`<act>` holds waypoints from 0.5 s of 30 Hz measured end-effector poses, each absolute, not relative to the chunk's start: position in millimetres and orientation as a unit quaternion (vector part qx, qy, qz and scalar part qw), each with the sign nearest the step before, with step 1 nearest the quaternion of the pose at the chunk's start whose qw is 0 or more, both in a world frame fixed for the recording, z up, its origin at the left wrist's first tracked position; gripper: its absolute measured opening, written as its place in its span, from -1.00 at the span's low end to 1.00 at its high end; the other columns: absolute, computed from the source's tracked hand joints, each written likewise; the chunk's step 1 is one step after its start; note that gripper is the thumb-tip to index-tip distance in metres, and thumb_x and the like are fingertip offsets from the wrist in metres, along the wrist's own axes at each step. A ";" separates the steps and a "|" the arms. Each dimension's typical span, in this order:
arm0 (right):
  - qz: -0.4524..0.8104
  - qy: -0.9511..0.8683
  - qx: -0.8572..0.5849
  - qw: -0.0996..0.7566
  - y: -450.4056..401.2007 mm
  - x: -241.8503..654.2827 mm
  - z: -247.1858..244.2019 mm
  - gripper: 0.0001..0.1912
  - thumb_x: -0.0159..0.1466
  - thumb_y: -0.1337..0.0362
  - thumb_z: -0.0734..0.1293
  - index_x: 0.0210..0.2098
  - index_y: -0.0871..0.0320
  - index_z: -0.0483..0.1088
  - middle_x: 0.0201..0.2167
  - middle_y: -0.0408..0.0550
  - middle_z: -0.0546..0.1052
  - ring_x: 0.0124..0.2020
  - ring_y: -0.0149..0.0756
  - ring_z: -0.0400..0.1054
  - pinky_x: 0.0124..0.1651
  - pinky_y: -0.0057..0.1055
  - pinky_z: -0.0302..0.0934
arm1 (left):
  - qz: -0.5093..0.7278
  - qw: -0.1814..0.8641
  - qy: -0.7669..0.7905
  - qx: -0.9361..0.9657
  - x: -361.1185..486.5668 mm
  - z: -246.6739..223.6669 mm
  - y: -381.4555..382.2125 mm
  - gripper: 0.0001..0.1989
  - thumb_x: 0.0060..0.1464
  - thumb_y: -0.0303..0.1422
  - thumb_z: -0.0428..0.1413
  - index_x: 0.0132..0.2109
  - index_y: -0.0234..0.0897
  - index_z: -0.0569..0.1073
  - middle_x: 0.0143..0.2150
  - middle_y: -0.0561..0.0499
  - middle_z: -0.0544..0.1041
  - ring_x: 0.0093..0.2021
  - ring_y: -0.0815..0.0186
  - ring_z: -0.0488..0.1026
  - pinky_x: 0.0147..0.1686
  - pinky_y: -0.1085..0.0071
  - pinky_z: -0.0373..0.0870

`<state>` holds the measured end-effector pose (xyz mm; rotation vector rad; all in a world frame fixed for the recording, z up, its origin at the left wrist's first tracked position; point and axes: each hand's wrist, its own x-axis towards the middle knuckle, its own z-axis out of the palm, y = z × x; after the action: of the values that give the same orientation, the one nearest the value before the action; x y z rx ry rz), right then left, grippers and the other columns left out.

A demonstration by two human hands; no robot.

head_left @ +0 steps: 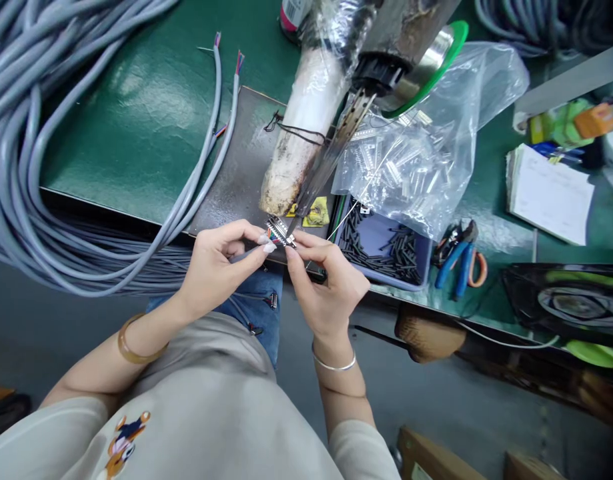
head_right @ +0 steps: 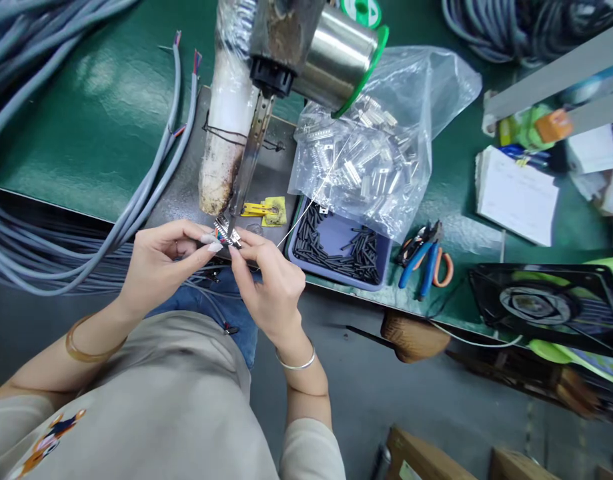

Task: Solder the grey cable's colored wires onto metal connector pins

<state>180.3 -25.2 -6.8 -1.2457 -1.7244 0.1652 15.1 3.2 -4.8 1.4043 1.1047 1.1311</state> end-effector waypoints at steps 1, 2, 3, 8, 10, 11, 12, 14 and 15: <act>0.063 -0.711 -0.510 0.480 -26.8 180.5 -7.3 -0.83 0.28 0.48 0.42 -0.25 0.11 0.40 -0.14 -0.11 0.67 -0.17 -0.38 0.61 -0.14 -0.51 0.49 | 0.463 0.492 0.454 0.580 14.8 -5.6 2.0 -0.92 0.11 -0.44 0.25 -0.33 -0.37 0.55 -0.34 -0.02 0.61 -0.57 0.57 0.25 -0.60 0.61 0.14; 0.056 -0.713 -0.509 0.480 -28.5 180.6 -7.6 -0.82 0.28 0.50 0.41 -0.24 0.11 0.40 -0.13 -0.09 0.67 -0.17 -0.38 0.61 -0.14 -0.51 0.48 | 0.462 0.491 0.454 0.583 14.6 -6.1 0.6 -0.92 0.11 -0.44 0.25 -0.33 -0.37 0.55 -0.33 -0.02 0.61 -0.57 0.57 0.24 -0.59 0.61 0.14; 0.049 -0.715 -0.506 0.479 -30.3 180.6 -7.9 -0.81 0.28 0.51 0.41 -0.23 0.11 0.39 -0.13 -0.08 0.67 -0.16 -0.37 0.61 -0.13 -0.51 0.48 | 0.460 0.488 0.454 0.587 14.4 -6.2 -1.1 -0.93 0.12 -0.44 0.24 -0.32 -0.37 0.55 -0.33 -0.03 0.61 -0.56 0.57 0.25 -0.58 0.61 0.15; 0.032 -0.715 -0.509 0.479 -38.9 178.0 -11.8 -0.80 0.28 0.53 0.40 -0.23 0.11 0.40 -0.14 -0.04 0.68 -0.17 -0.33 0.62 -0.17 -0.49 0.48 | 0.439 0.489 0.463 0.595 14.0 -8.0 -9.5 -0.93 0.11 -0.45 0.23 -0.32 -0.37 0.53 -0.33 -0.02 0.58 -0.56 0.58 0.21 -0.57 0.59 0.13; 0.041 -0.706 -0.518 0.481 -41.8 175.8 -14.4 -0.81 0.28 0.52 0.40 -0.25 0.11 0.40 -0.15 -0.05 0.68 -0.20 -0.35 0.62 -0.18 -0.51 0.48 | 0.431 0.512 0.472 0.574 13.9 -9.5 -11.2 -0.91 0.08 -0.43 0.23 -0.34 -0.38 0.49 -0.36 0.00 0.54 -0.57 0.59 0.19 -0.59 0.60 0.11; 0.045 -0.702 -0.522 0.482 -43.1 174.5 -15.6 -0.81 0.28 0.52 0.40 -0.26 0.12 0.39 -0.16 -0.05 0.68 -0.20 -0.36 0.62 -0.18 -0.52 0.48 | 0.430 0.525 0.475 0.559 13.6 -10.0 -11.5 -0.89 0.06 -0.42 0.24 -0.35 -0.38 0.47 -0.37 0.01 0.53 -0.57 0.59 0.18 -0.59 0.61 0.10; 0.047 -0.699 -0.525 0.483 -44.4 173.4 -16.6 -0.82 0.28 0.52 0.40 -0.26 0.12 0.39 -0.16 -0.05 0.68 -0.20 -0.36 0.62 -0.18 -0.52 0.48 | 0.430 0.540 0.476 0.545 13.3 -10.2 -11.7 -0.87 0.04 -0.41 0.25 -0.36 -0.37 0.46 -0.37 0.01 0.52 -0.58 0.59 0.18 -0.60 0.61 0.09; 0.043 -0.699 -0.524 0.485 -46.9 171.8 -18.1 -0.82 0.29 0.52 0.39 -0.26 0.12 0.39 -0.17 -0.05 0.68 -0.20 -0.35 0.62 -0.17 -0.52 0.49 | 0.431 0.569 0.472 0.517 12.2 -9.7 -12.0 -0.84 -0.01 -0.40 0.27 -0.38 -0.37 0.44 -0.35 0.00 0.53 -0.59 0.61 0.16 -0.63 0.62 0.07; 0.035 -0.703 -0.519 0.485 -48.1 171.5 -18.7 -0.82 0.29 0.52 0.39 -0.25 0.12 0.39 -0.16 -0.04 0.68 -0.20 -0.34 0.62 -0.17 -0.51 0.49 | 0.432 0.582 0.466 0.508 11.6 -9.1 -12.3 -0.84 -0.02 -0.40 0.28 -0.39 -0.38 0.44 -0.34 -0.01 0.54 -0.60 0.61 0.15 -0.64 0.62 0.05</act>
<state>171.5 -48.1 -18.7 -1.2631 -1.7125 0.0860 11.6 -12.3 -9.1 1.1855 1.0890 1.0081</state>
